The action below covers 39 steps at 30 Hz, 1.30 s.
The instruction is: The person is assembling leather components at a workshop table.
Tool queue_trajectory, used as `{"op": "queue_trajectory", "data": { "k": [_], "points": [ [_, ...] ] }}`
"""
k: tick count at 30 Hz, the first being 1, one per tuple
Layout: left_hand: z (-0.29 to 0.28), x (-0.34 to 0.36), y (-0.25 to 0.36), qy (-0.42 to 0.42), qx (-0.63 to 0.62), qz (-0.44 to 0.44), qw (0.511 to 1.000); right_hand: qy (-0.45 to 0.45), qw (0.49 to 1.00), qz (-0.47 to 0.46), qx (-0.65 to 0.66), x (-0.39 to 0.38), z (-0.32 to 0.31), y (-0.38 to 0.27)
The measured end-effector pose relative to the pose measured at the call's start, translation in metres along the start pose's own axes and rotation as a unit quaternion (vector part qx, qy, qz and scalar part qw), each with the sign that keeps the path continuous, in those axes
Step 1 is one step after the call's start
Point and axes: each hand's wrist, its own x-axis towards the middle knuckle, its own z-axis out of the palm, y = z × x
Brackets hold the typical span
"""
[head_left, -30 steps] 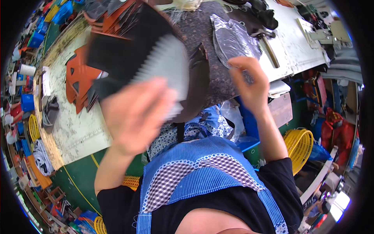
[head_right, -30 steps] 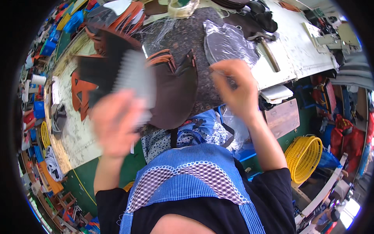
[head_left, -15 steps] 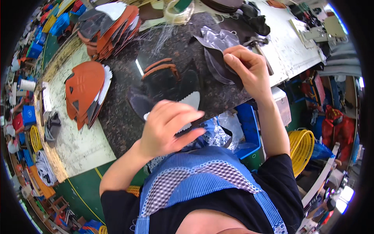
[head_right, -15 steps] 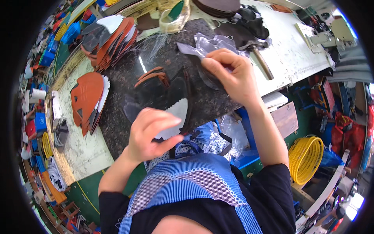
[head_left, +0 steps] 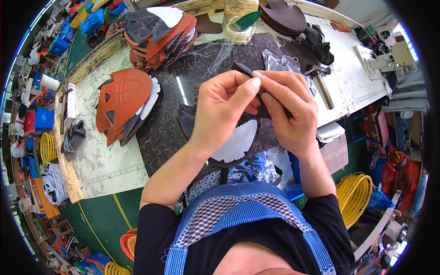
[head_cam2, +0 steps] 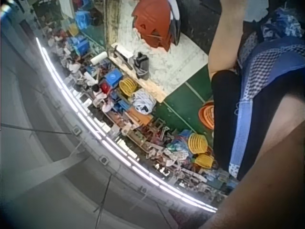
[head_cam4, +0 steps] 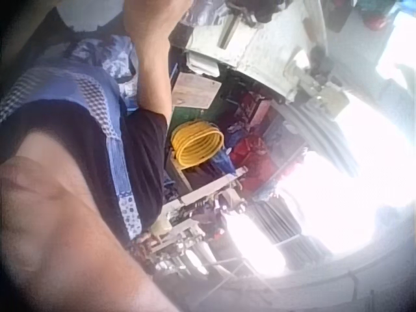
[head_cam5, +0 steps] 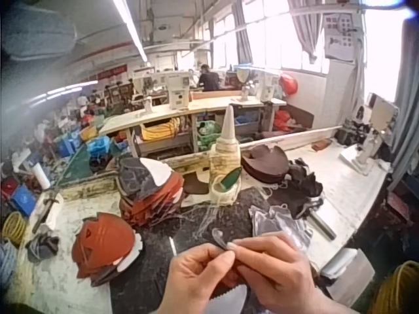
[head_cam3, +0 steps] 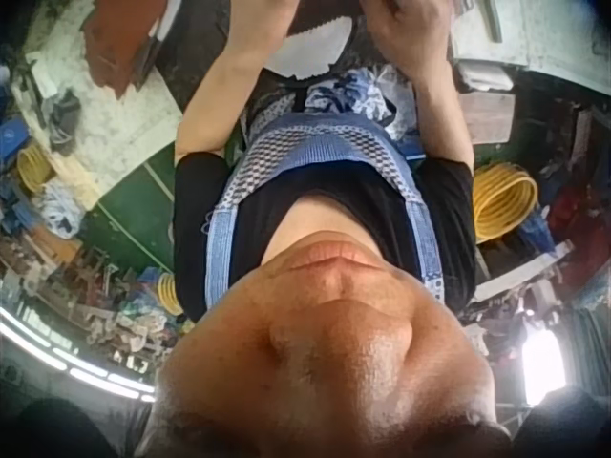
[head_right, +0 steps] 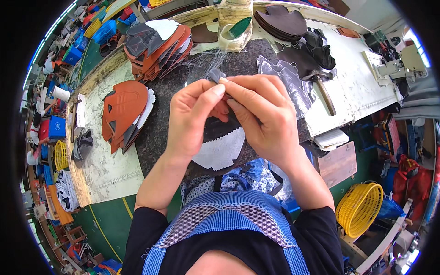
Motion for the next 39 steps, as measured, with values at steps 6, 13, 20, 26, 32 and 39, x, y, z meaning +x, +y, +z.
{"op": "queue_trajectory", "data": {
  "k": [6, 13, 20, 26, 32, 39],
  "points": [
    [-0.008, -0.002, -0.002, -0.021, -0.016, -0.044, 0.999, 0.021, 0.998, 0.049, 0.036, -0.011, 0.01, -0.006],
    [-0.001, -0.02, -0.031, -0.085, 0.18, 0.112, 0.974, -0.01, 0.817, 0.395, 0.42, -0.014, -0.004, 0.031],
    [0.01, -0.012, 0.041, -0.231, 0.551, 0.402, 0.694, -0.172, 0.757, 0.367, 0.512, -0.044, -0.034, 0.004],
    [0.027, -0.065, 0.018, -0.484, 0.36, 0.482, 0.635, -0.32, 0.724, 0.419, 0.445, -0.108, -0.044, 0.005],
    [0.041, -0.061, 0.042, -0.453, 0.371, 0.436, 0.683, -0.394, 0.753, 0.413, -0.327, -0.316, -0.06, 0.1],
    [0.04, 0.005, 0.033, -0.252, 0.518, 0.215, 0.789, -0.058, 0.68, 0.246, 0.689, -0.09, -0.06, 0.024]
  ]
}}
